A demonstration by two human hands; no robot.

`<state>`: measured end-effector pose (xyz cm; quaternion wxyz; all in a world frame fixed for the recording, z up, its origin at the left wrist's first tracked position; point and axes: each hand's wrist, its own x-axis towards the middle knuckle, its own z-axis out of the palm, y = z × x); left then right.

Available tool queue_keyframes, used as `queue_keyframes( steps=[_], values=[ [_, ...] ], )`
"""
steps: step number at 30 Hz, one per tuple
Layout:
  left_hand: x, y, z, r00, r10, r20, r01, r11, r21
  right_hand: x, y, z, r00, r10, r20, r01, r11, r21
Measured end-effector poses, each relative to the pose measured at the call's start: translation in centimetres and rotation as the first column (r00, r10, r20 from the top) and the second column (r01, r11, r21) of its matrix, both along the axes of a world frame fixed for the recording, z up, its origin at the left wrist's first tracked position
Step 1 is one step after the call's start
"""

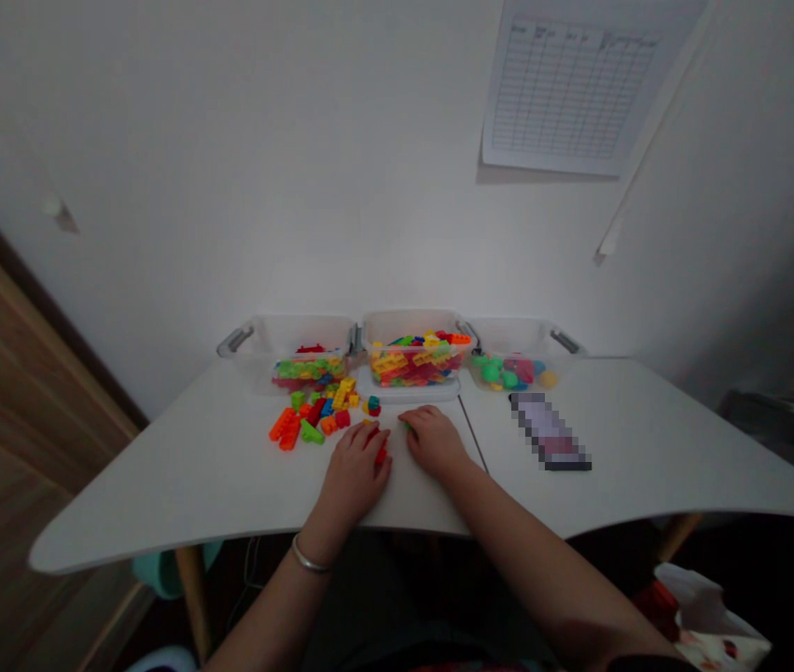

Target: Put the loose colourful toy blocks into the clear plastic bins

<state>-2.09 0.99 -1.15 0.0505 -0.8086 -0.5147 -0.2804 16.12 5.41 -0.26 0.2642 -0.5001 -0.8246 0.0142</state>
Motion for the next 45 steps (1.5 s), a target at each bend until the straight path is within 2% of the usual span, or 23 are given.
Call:
queue_keyframes(
  steps=[7, 15, 19, 24, 29, 32, 36, 39, 43, 45],
  values=[
    [0.0, 0.0, 0.0, 1.000, -0.010, 0.009, 0.010, 1.000, 0.019, 0.3, 0.6, -0.4, 0.995, -0.099, 0.012, 0.099, 0.995, -0.029],
    [-0.1, 0.0, 0.1, 1.000, -0.005, -0.015, 0.005, 1.000, 0.007, 1.3, -0.1, -0.4, 0.967, -0.255, 0.014, 0.255, 0.967, -0.022],
    [0.0, -0.1, 0.3, 1.000, -0.001, -0.022, 0.001, 1.000, -0.006, 2.3, -0.4, -0.8, 0.963, -0.265, -0.045, 0.264, 0.964, -0.033],
    [0.0, -0.1, 0.4, 1.000, 0.003, -0.026, -0.004, 1.000, -0.007, 2.7, -0.1, -1.6, 0.959, -0.239, -0.151, 0.235, 0.971, -0.046],
    [0.0, -0.1, 0.4, 0.999, 0.003, -0.045, -0.004, 1.000, -0.011, 2.1, 0.8, -1.8, 0.957, -0.066, -0.283, 0.054, 0.997, -0.051],
    [0.0, 0.0, 0.3, 0.999, 0.001, -0.045, -0.002, 1.000, -0.004, 1.7, 1.0, -1.7, 0.966, 0.004, -0.258, -0.027, 0.996, -0.085],
    [0.0, 0.0, 0.3, 0.999, 0.000, -0.032, 0.000, 1.000, 0.011, 1.7, 0.4, -1.4, 0.978, 0.030, -0.206, -0.054, 0.993, -0.108],
    [-0.1, 0.0, 0.3, 1.000, -0.007, -0.025, 0.007, 1.000, 0.014, 2.2, -0.1, -1.1, 0.981, -0.020, -0.193, 0.000, 0.994, -0.106],
    [-0.1, -0.1, 0.4, 1.000, -0.006, -0.025, 0.007, 1.000, 0.012, 2.7, -0.4, -1.0, 0.963, -0.194, -0.186, 0.166, 0.974, -0.152],
    [-0.1, -0.1, 0.4, 1.000, -0.004, -0.031, 0.005, 1.000, 0.012, 2.8, -0.5, -0.9, 0.959, -0.233, -0.165, 0.206, 0.965, -0.163]
  ],
)
